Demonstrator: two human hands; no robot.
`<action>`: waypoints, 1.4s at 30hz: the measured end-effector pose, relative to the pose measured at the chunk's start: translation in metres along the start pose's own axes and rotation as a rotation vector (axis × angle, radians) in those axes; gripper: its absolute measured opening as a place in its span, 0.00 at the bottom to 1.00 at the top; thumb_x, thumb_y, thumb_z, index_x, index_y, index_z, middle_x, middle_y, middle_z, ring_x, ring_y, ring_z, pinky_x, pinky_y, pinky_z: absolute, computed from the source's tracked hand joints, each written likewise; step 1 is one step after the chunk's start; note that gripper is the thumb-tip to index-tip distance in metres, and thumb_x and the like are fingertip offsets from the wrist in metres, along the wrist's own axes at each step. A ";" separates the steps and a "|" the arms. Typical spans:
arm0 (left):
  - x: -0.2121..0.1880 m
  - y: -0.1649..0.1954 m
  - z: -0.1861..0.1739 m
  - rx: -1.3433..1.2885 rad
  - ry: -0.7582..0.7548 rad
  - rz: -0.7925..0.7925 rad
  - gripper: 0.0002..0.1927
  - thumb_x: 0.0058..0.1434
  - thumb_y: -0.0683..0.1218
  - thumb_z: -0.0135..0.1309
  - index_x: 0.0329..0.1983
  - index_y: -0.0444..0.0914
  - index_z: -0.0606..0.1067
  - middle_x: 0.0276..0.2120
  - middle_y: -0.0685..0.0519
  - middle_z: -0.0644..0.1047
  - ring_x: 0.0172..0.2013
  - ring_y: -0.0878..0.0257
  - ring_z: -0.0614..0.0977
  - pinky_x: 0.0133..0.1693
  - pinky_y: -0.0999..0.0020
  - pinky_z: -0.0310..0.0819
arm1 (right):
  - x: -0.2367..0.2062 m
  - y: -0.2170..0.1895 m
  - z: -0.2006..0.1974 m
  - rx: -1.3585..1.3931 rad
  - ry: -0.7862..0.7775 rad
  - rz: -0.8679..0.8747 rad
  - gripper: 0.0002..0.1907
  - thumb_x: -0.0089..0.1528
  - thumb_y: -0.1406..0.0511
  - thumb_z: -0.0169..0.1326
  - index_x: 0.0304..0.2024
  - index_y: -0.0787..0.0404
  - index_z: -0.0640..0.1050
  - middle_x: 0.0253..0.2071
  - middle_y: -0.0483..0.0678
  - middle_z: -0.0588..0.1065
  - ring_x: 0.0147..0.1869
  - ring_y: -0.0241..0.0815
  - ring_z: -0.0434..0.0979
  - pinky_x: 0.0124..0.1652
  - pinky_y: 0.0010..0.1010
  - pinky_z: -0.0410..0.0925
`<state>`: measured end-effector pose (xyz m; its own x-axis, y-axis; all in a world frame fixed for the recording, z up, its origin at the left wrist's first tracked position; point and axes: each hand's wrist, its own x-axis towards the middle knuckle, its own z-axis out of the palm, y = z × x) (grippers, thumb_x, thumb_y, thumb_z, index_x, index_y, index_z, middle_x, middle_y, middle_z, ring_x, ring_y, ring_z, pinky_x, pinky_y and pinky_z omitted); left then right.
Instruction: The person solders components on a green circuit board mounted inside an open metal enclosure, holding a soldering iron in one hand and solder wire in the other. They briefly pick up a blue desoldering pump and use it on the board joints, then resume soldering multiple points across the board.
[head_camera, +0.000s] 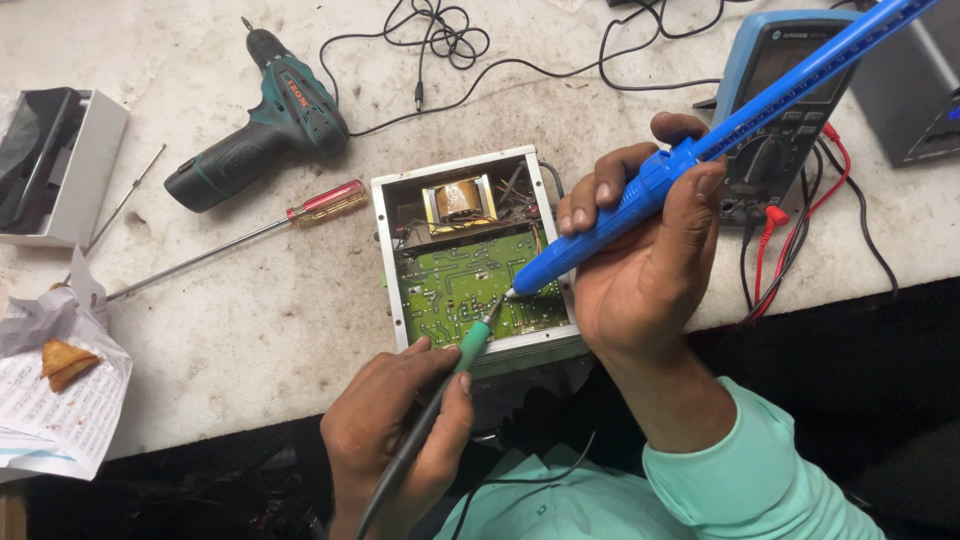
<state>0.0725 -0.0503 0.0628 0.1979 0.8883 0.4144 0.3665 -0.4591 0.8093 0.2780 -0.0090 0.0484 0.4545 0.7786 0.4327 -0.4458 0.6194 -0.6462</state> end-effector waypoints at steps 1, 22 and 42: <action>0.000 0.000 0.000 -0.002 -0.005 -0.008 0.10 0.54 0.37 0.63 0.39 0.32 0.81 0.28 0.48 0.82 0.30 0.61 0.86 0.55 0.59 0.83 | 0.000 0.000 0.000 0.003 -0.001 0.000 0.25 0.80 0.48 0.45 0.64 0.61 0.61 0.35 0.48 0.65 0.35 0.37 0.64 0.39 0.31 0.63; 0.003 -0.002 -0.003 -0.015 -0.023 0.027 0.11 0.52 0.38 0.62 0.39 0.33 0.81 0.25 0.49 0.81 0.27 0.60 0.86 0.55 0.56 0.82 | -0.010 0.002 0.015 -0.052 -0.029 -0.055 0.24 0.78 0.48 0.49 0.60 0.58 0.59 0.36 0.48 0.64 0.36 0.36 0.61 0.42 0.32 0.62; -0.024 -0.012 -0.011 -0.396 0.317 -0.015 0.17 0.75 0.49 0.50 0.59 0.32 0.72 0.48 0.35 0.80 0.50 0.49 0.85 0.55 0.51 0.83 | -0.060 -0.115 -0.021 -0.845 -0.120 0.383 0.15 0.59 0.62 0.66 0.43 0.60 0.77 0.29 0.48 0.75 0.31 0.34 0.72 0.30 0.28 0.67</action>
<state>0.0536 -0.0662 0.0473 -0.1131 0.8819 0.4576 -0.0177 -0.4623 0.8866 0.3184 -0.1293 0.0834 0.2886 0.9489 0.1274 0.1810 0.0766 -0.9805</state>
